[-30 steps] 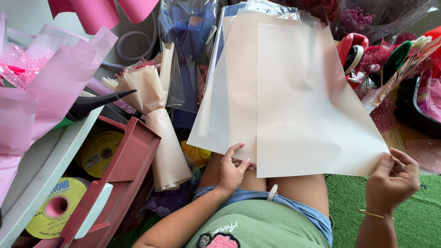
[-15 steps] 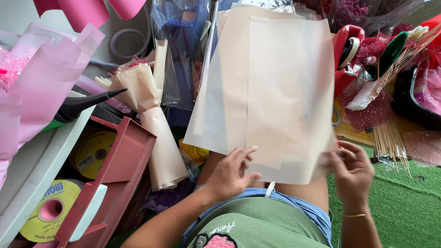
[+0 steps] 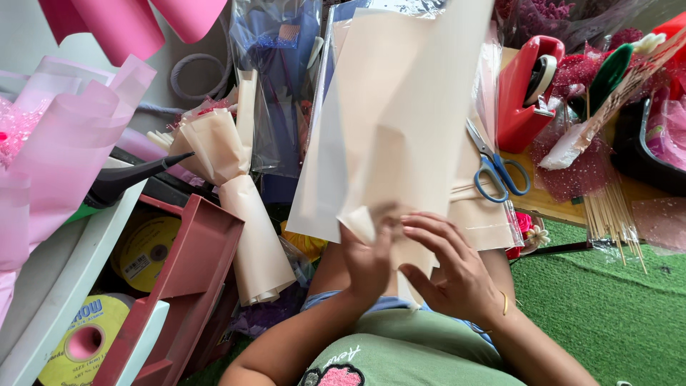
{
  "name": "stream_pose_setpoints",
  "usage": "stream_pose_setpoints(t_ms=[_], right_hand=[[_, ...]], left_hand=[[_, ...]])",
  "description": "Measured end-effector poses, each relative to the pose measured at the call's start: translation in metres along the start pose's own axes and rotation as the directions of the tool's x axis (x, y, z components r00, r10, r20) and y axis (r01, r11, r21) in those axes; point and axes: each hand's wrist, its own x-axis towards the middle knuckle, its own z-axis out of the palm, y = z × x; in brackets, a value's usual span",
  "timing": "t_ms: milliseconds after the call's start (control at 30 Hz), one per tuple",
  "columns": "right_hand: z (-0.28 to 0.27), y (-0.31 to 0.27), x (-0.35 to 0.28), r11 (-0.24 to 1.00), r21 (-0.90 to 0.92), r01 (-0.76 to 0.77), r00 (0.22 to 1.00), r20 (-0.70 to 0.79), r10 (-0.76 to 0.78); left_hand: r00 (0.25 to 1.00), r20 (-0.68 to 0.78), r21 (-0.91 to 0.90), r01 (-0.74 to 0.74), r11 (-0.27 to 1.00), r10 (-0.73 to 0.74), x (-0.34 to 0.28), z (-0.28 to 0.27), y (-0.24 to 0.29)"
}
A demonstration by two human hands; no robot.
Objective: The person prepares wrapping paper for flowers by cutting sheets of paper with scissors and folding them, then attaches a decorative felt flower arrangement to the paper using adhesive tape.
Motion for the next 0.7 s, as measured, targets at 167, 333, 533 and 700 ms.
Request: stream_pose_setpoints(t_ms=[167,333,533,700], right_hand=[[0.01,0.044,-0.055,0.979,-0.153,-0.131,0.991,-0.041,0.126],[0.034,0.084,-0.094,0.93,-0.353,-0.103,0.994,0.004,0.112],[0.065,0.096,-0.068,0.946,-0.316,-0.067,0.997,-0.059,0.051],[0.084,0.095,-0.049,0.951,-0.305,-0.044,0.996,-0.087,0.018]], left_hand=[[0.96,-0.239,-0.277,0.08,0.958,-0.149,0.024,-0.017,-0.01],[0.919,-0.383,-0.241,-0.004,0.971,-0.092,0.06,-0.079,-0.071],[0.908,-0.319,-0.427,0.119,0.896,-0.272,0.027,-0.065,0.044],[0.874,-0.289,-0.5,0.21,0.84,-0.391,0.022,-0.063,0.075]])
